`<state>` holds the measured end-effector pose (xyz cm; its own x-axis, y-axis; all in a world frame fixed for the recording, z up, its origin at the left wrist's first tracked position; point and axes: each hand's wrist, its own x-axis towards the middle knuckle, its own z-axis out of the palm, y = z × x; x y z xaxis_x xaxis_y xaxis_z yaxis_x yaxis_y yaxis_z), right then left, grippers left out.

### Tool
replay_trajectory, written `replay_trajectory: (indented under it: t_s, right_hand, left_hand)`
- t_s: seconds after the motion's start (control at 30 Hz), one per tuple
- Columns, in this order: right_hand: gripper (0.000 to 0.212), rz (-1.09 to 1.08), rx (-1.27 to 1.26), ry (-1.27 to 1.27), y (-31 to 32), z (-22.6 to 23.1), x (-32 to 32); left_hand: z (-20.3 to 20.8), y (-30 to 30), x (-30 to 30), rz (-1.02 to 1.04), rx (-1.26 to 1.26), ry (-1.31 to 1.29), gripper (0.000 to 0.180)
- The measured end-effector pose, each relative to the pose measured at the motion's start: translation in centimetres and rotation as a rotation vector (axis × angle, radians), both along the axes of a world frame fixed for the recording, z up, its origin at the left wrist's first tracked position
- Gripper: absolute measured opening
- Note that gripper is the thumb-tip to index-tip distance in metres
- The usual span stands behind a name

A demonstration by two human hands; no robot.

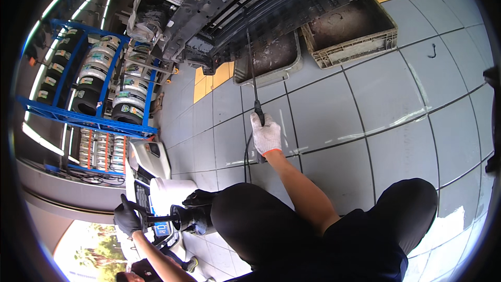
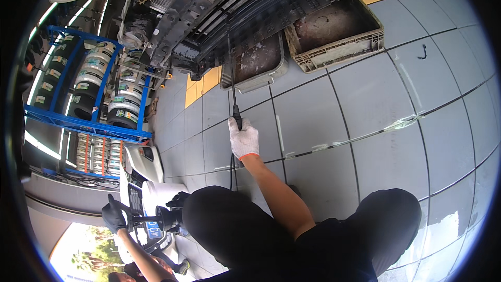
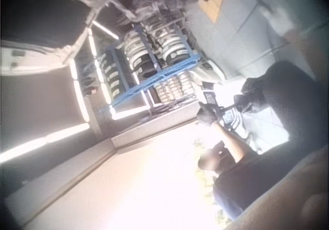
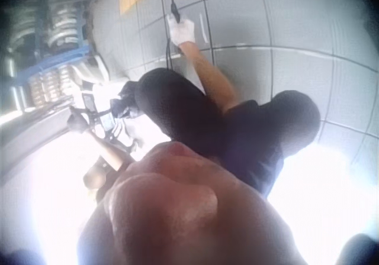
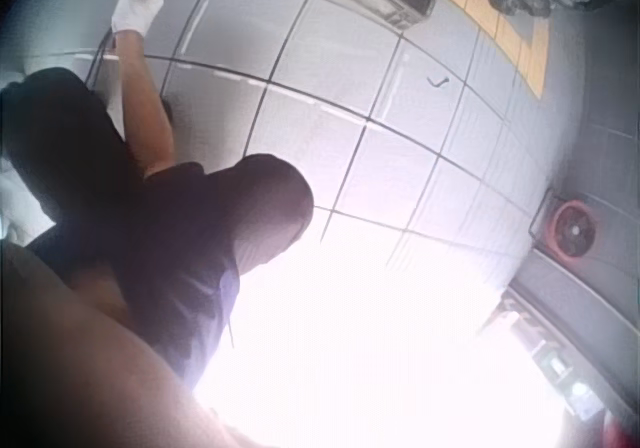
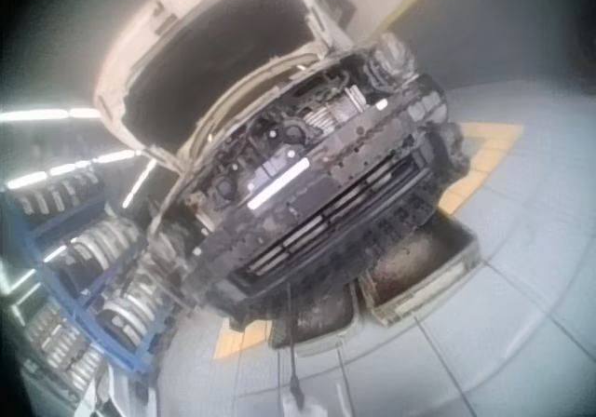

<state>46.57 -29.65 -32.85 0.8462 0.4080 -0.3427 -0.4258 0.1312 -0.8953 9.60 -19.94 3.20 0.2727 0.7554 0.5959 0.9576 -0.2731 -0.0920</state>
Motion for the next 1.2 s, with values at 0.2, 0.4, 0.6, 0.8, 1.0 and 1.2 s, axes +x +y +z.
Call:
replay_trajectory:
  t_s: [0.2,0.4,0.6,0.8,1.0,1.2]
  right_hand:
    - [0.044,-0.044,0.229,0.157,-1.5,1.1,4.3]
    - [0.046,0.058,0.173,0.212,-3.8,4.3,6.4]
    - [0.049,0.129,0.192,0.214,-5.3,5.1,8.8]
    - [0.049,0.053,0.062,0.114,-7.7,5.4,11.3]
    - [0.05,0.029,0.038,0.104,-11.7,7.2,14.3]
    - [0.055,0.087,-0.156,0.042,-14.2,9.2,16.3]
  left_hand:
    - [-0.2,-0.3,0.4,-0.006,0.001,-0.029,0.08]
    - [-0.2,0.6,-1.0,-0.05,-0.06,-0.088,0.079]
    - [-0.6,1.5,-1.9,0.029,-0.003,-0.099,0.078]
    - [-0.9,1.8,-2.3,0.026,0.08,-0.019,0.074]
    - [-1.5,2.0,-2.7,0.021,0.078,-0.013,0.075]
    - [-1.6,3.4,-5.6,-0.049,0.067,0.238,0.048]
